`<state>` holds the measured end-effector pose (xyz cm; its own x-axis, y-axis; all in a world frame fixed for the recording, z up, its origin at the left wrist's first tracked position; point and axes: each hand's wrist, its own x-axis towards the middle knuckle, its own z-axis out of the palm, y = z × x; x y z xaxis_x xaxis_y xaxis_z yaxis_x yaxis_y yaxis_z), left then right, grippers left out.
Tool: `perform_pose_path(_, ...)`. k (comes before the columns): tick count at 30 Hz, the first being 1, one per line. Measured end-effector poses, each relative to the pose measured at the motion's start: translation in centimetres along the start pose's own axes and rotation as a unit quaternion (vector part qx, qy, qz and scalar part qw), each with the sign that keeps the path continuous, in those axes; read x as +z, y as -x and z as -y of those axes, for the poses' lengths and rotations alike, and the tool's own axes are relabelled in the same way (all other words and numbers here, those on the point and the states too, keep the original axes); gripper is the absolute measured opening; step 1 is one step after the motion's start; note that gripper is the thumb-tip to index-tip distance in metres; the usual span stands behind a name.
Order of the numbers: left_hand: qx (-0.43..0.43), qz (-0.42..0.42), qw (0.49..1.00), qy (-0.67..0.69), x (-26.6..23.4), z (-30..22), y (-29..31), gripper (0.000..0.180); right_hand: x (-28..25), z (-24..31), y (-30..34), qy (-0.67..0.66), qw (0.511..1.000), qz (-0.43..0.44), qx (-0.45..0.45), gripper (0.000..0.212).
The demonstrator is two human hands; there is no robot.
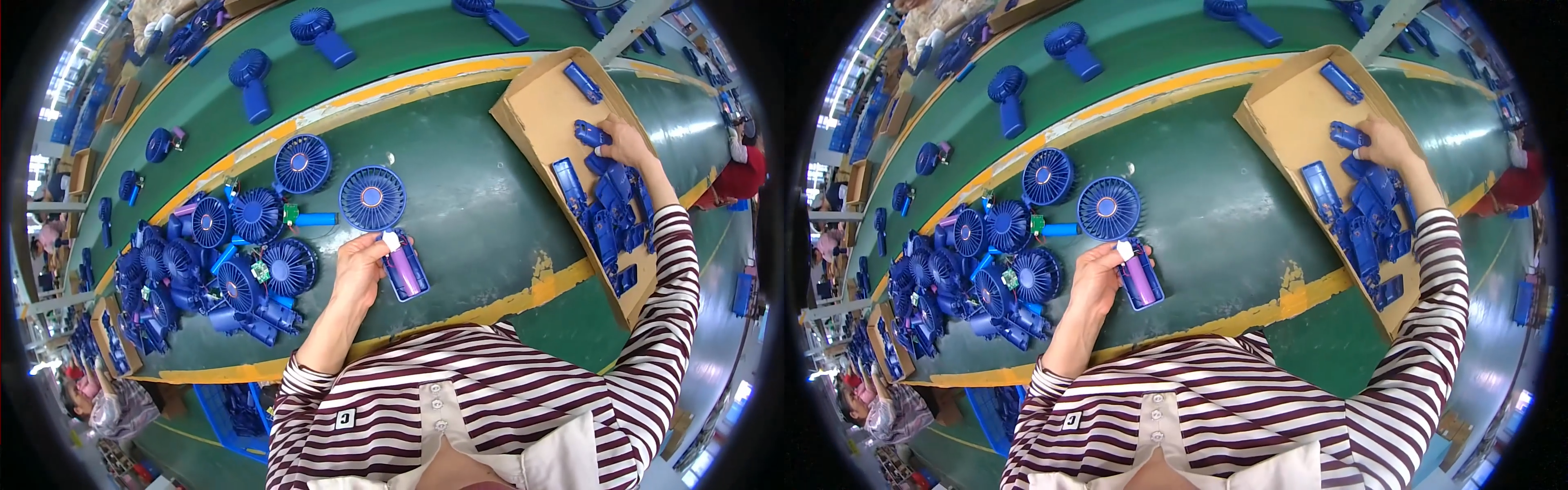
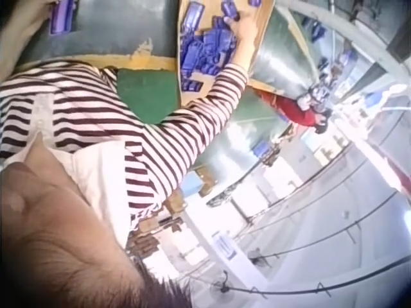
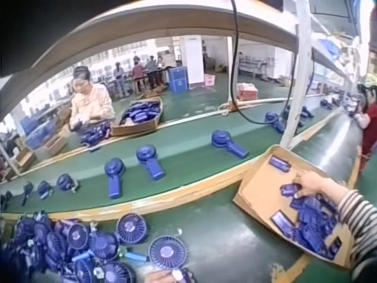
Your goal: The person assembles handheld fans by inserting batteries and circuit boards into the fan handle casings and snapping the plastic covers onto the handles by hand.
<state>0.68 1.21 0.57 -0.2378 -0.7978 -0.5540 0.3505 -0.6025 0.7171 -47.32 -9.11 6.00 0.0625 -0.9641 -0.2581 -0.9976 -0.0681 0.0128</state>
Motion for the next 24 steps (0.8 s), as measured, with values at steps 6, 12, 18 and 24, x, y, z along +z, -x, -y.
perform_pose_path(6,-0.004,-0.017,1.000,0.005,0.2,0.2,0.0,0.022,-0.3,1.4,1.2,0.027,0.999,-0.033,0.006,0.041)
perform_pose_path(12,-0.008,-0.022,1.000,-0.012,1.2,0.0,-0.2,0.023,-2.2,8.2,4.8,-0.039,0.951,-0.305,0.037,0.038)
perform_pose_path(18,-0.021,-0.023,0.998,0.052,0.3,0.0,-0.2,0.035,-2.3,25.1,10.5,-0.204,0.927,-0.229,-0.218,0.053)
perform_pose_path(24,-0.021,-0.002,0.991,0.131,0.6,0.8,-0.3,0.065,1.9,33.0,12.7,-0.175,0.930,-0.182,-0.267,0.060)
